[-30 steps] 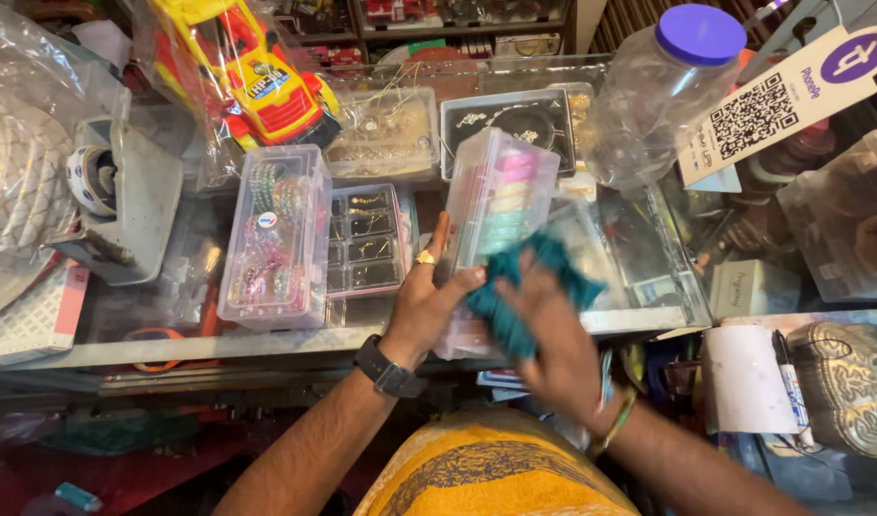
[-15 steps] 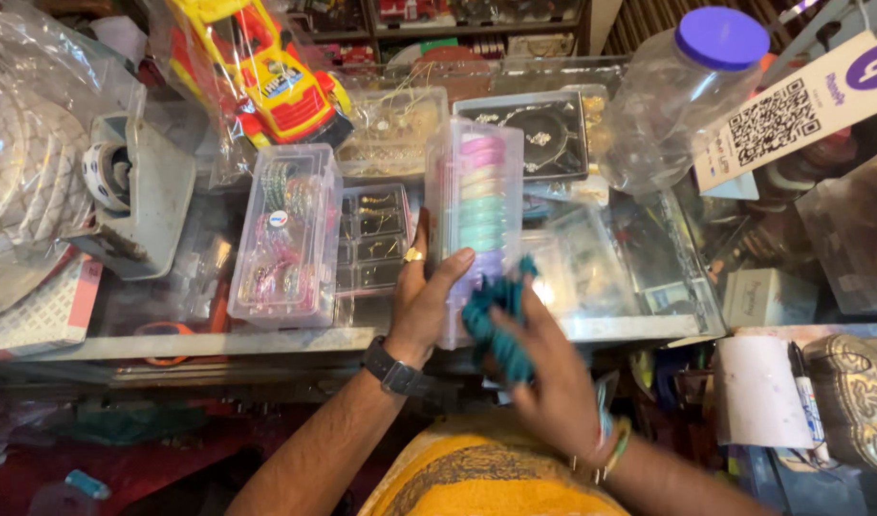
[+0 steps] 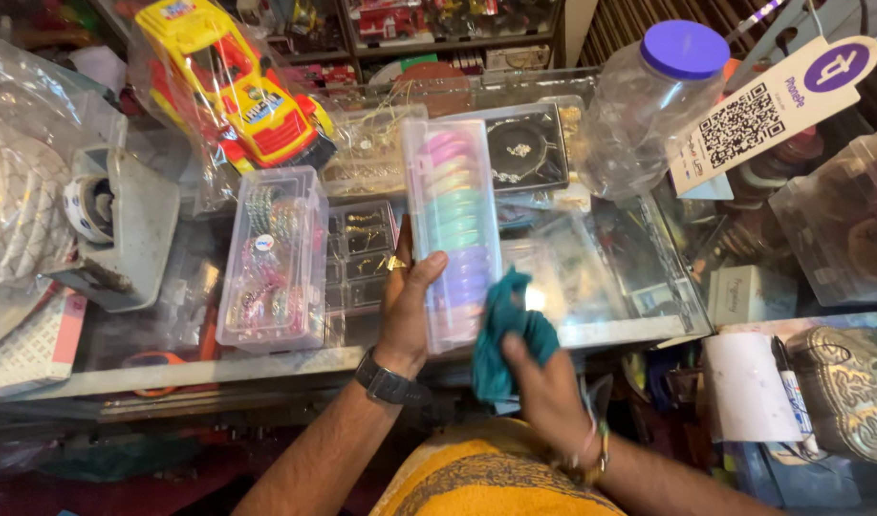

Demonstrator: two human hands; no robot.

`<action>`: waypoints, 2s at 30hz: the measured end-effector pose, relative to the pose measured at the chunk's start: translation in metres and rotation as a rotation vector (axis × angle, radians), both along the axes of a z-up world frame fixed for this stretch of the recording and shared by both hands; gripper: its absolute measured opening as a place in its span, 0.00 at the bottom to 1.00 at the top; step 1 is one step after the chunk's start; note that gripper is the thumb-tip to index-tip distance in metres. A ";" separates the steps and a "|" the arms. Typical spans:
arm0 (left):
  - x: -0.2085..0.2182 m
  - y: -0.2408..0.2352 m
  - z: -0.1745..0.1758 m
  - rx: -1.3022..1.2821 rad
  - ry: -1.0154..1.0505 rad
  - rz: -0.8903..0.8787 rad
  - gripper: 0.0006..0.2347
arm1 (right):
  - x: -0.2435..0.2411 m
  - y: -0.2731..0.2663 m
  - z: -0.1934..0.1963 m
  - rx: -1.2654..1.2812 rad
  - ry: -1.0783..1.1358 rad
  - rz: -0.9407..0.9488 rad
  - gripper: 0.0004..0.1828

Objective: The person cleans various items on a display counter using a spray bottle and a cloth. They wipe down a payment QR code stand, a wooden vase, and several plastic containers.

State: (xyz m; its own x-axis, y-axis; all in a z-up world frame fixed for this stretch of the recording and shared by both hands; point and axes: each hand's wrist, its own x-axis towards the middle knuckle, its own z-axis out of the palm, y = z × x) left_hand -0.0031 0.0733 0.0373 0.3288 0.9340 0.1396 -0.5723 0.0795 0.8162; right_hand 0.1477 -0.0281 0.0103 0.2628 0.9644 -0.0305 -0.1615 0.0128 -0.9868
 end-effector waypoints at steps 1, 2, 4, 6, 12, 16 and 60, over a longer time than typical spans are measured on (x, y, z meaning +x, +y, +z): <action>0.002 -0.004 -0.002 -0.025 0.047 -0.033 0.29 | 0.005 0.003 -0.002 -0.097 0.077 -0.023 0.30; 0.006 -0.008 -0.003 -0.044 0.094 -0.074 0.28 | 0.016 0.025 -0.001 -0.082 0.149 -0.069 0.29; 0.013 -0.026 0.000 0.008 0.145 -0.130 0.30 | 0.054 0.087 0.016 0.028 0.226 -0.144 0.28; 0.023 -0.055 0.008 0.153 0.148 -0.161 0.37 | 0.077 0.113 0.027 0.221 0.127 -0.135 0.28; 0.012 -0.023 0.032 0.001 -0.080 -0.165 0.39 | 0.022 0.031 -0.037 0.017 0.130 -0.001 0.25; 0.016 0.010 0.045 0.425 0.458 0.010 0.42 | 0.015 -0.031 -0.050 -0.069 -0.026 0.240 0.23; -0.121 -0.026 -0.033 0.400 1.193 1.223 0.48 | 0.012 0.030 0.047 0.073 0.491 0.213 0.28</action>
